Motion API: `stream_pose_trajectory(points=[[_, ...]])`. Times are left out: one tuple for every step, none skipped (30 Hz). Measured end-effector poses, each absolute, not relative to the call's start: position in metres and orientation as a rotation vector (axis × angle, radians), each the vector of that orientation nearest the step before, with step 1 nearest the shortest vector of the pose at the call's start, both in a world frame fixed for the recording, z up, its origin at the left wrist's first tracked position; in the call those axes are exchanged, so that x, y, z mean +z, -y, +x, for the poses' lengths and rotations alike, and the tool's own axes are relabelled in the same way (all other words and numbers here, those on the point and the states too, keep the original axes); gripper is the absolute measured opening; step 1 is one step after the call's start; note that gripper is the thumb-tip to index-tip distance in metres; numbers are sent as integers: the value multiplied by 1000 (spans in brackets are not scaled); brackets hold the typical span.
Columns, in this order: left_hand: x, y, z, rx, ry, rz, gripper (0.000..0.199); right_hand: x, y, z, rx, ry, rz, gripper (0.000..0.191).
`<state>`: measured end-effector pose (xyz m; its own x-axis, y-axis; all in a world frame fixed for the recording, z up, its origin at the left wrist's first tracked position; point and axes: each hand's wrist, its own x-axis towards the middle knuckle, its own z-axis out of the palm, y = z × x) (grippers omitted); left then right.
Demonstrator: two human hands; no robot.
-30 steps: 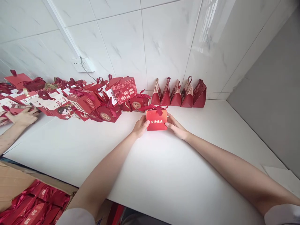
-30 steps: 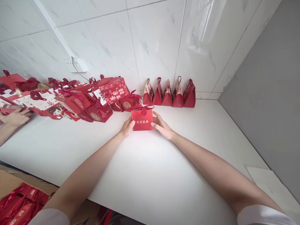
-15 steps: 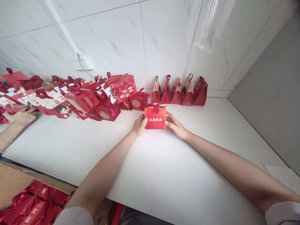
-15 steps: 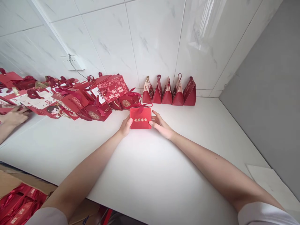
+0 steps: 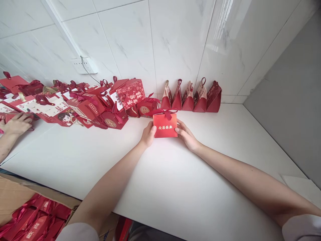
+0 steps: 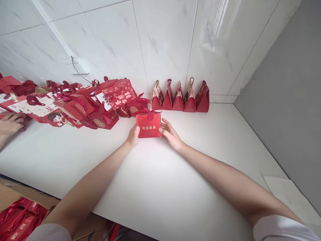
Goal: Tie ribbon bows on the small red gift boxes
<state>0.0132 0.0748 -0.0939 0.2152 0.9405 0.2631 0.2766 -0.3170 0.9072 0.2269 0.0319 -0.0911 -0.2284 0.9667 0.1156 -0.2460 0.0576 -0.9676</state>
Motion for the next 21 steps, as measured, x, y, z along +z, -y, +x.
stream_pose_trajectory(points=[[-93,-74,12,1139,-1123,1765,76,-92,-32,228,1391,1275,-816,77],[-92,-73,12,1154,-1104,1780,77,-93,-31,228,1352,1320,-792,77],[-91,-72,11,1168,-1088,1789,78,-94,-30,229,1309,1368,-771,76],[-91,-71,11,1179,-1079,1791,79,-94,-30,230,1269,1412,-756,74],[-91,-71,11,1187,-1074,1785,78,-95,-29,230,1239,1446,-748,72],[-91,-71,11,1191,-1075,1772,77,-96,-28,231,1223,1467,-748,70],[-92,-71,11,1192,-1081,1751,75,-96,-28,231,1215,1479,-751,70],[-92,-71,11,1190,-1090,1724,72,-96,-27,231,1209,1483,-757,70],[-92,-71,12,1187,-1103,1693,70,-95,-27,230,1202,1478,-767,71],[-91,-71,12,1183,-1119,1659,68,-95,-27,229,1192,1467,-782,72],[-91,-72,13,1178,-1137,1623,67,-95,-27,227,1178,1450,-802,74],[-90,-72,14,1173,-1154,1584,66,-94,-27,226,1163,1427,-832,76],[-89,-72,15,1167,-1169,1544,67,-94,-27,225,1147,1402,-873,78],[-88,-71,17,1158,-1181,1502,67,-94,-27,224,1130,1380,-922,78],[-87,-71,19,1147,-1189,1462,66,-95,-28,224,1105,1360,-975,79],[-86,-70,20,1135,-1191,1425,65,-96,-29,224,1068,1345,-1025,80],[-85,-69,22,1128,-1188,1392,64,-98,-30,224,1021,1342,-1063,79],[-85,-68,24,1127,-1183,1365,62,-99,-31,225,972,1351,-1083,78],[-84,-67,25,1136,-1174,1344,60,-100,-32,226,924,1369,-1086,75],[-84,-65,26,1154,-1163,1327,59,-102,-33,227,882,1391,-1080,73],[-84,-64,28,1176,-1148,1316,60,-102,-34,228,849,1417,-1069,71]])
